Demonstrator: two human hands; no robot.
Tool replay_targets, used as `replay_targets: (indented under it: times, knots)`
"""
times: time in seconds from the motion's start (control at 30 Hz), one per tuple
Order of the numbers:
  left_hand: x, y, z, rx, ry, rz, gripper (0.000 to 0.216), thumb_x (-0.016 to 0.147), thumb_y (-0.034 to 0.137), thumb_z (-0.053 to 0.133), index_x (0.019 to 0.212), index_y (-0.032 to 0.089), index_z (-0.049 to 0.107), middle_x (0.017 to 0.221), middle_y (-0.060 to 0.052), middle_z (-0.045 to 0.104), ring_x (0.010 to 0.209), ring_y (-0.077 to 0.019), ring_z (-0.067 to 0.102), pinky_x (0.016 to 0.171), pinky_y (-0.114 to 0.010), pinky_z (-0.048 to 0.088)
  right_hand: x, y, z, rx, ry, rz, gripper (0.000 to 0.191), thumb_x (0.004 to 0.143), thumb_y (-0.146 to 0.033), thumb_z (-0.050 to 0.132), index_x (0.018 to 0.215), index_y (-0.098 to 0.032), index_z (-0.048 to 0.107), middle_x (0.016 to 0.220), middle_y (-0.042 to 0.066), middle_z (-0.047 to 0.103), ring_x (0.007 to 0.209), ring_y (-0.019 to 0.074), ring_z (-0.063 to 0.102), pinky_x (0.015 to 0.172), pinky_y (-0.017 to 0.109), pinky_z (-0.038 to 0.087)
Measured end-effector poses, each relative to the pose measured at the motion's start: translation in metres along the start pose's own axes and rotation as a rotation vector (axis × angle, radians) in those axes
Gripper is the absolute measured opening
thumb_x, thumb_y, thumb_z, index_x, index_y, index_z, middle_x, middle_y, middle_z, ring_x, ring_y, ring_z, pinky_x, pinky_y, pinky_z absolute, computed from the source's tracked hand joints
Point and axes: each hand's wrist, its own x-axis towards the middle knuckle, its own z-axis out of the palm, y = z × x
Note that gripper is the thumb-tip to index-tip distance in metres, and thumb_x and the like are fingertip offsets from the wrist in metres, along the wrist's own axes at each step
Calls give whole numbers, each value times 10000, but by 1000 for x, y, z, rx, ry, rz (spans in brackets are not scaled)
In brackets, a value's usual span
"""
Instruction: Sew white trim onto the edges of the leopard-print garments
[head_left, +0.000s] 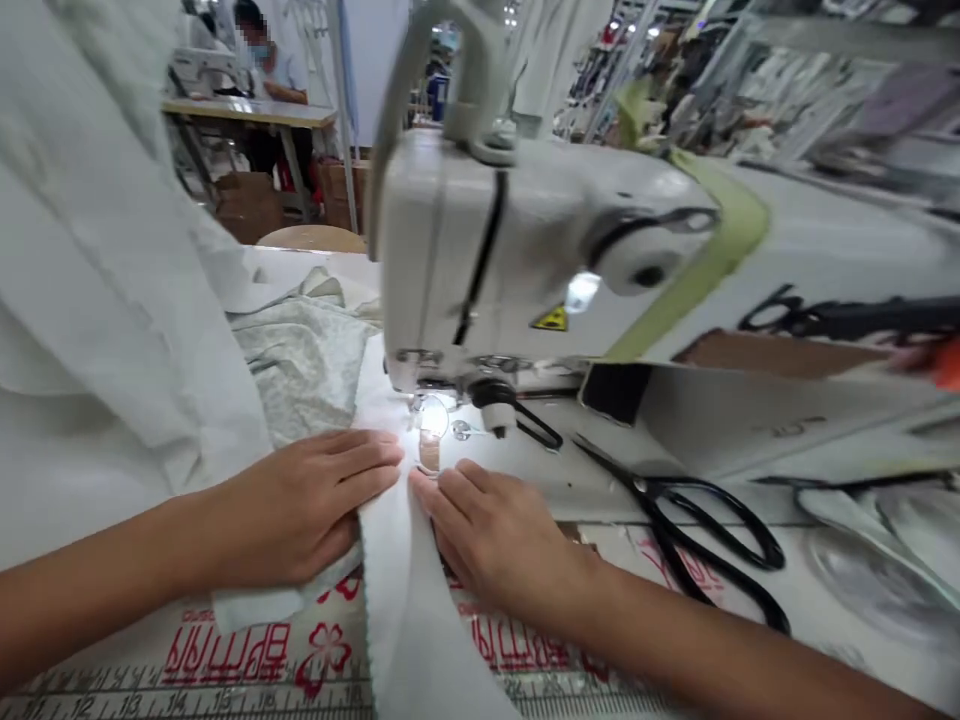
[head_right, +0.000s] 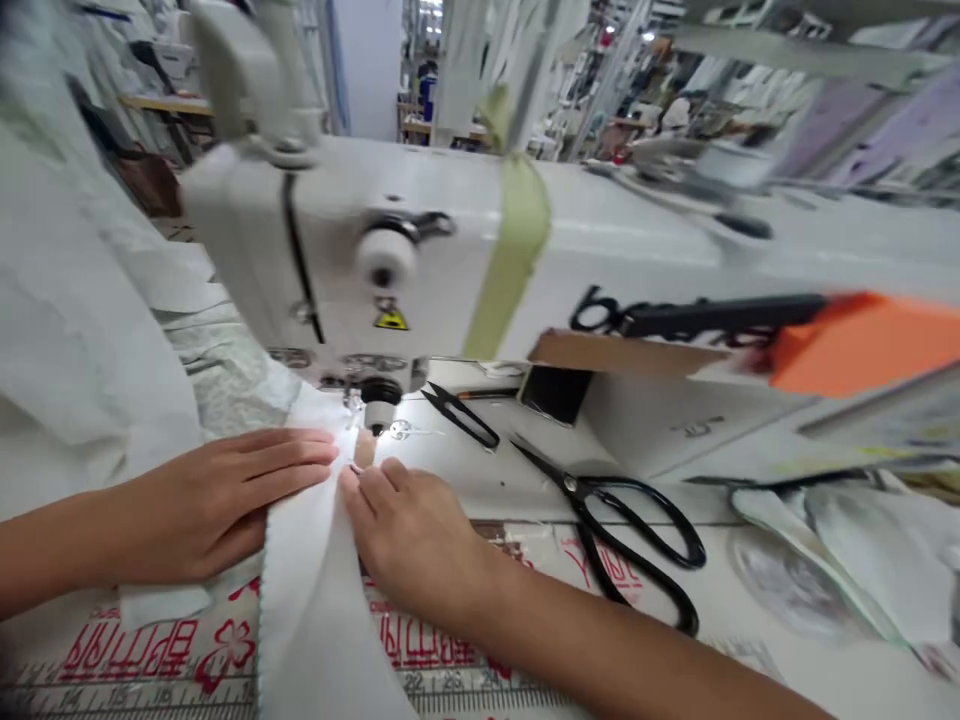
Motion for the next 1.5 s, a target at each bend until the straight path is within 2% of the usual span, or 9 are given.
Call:
replay_targets:
  times: [0.17,0.3,0.67,0.87,1.03,1.13,1.23,1.33,1.5]
  knots:
    - [13,0,-2,23,-18,19,374,869,24,354,1210,106,485,1173,-126,545,1147,-213,468,959,-374,458,-1,-6,-4,9,-127,67,386,855,-80,448,1229,7,488,828,110,632,699,204,565,439,286,388]
    - [18,-3,3,66,-74,-11,463,855,7,389,1289,154,451,1182,-135,518,1107,-242,483,889,-410,482,0,-9,-10,58,-149,80,341,812,-35,486,1144,2,556,771,111,635,643,173,557,412,262,331]
    - [8,9,16,93,46,-54,400,907,50,394,1295,108,470,1245,-192,516,1215,-298,460,968,-466,458,-6,-13,6,42,105,125,128,718,-126,599,822,-78,655,692,111,614,569,191,535,432,293,316]
    - [11,1,12,114,-7,-33,399,874,30,385,1254,96,488,1155,-183,560,1083,-264,519,851,-418,500,-5,-14,8,16,126,102,341,663,-110,601,990,-29,657,672,99,597,525,177,493,413,293,291]
    - [13,2,14,96,50,-38,315,886,50,391,1170,89,523,1030,-165,581,1082,-266,518,855,-416,502,-6,-17,13,-16,143,109,463,663,-115,582,1103,28,614,669,116,591,533,195,499,398,303,304]
    - [16,9,15,115,49,-59,285,889,42,405,1139,77,535,1083,-176,567,1119,-262,506,900,-403,495,-6,-16,14,-17,144,119,486,675,-120,580,1133,43,590,700,136,601,565,210,515,398,307,332]
    - [14,14,17,131,51,-89,323,889,18,390,1180,77,518,1198,-181,541,1183,-249,482,977,-395,471,-5,-9,10,18,135,67,307,697,-132,582,975,-31,666,850,168,620,683,229,539,464,320,409]
    - [8,15,21,106,132,-72,374,897,30,389,1257,90,472,1214,-176,549,1222,-257,463,991,-426,474,-2,0,5,35,173,-51,192,724,-160,576,852,-68,686,1067,192,597,946,299,519,678,379,486]
    - [5,14,26,122,238,-5,349,920,63,363,1245,62,489,1173,-175,588,1220,-250,473,977,-410,495,1,10,1,20,128,-86,228,764,-132,555,943,-41,662,1006,171,627,935,277,514,748,371,482]
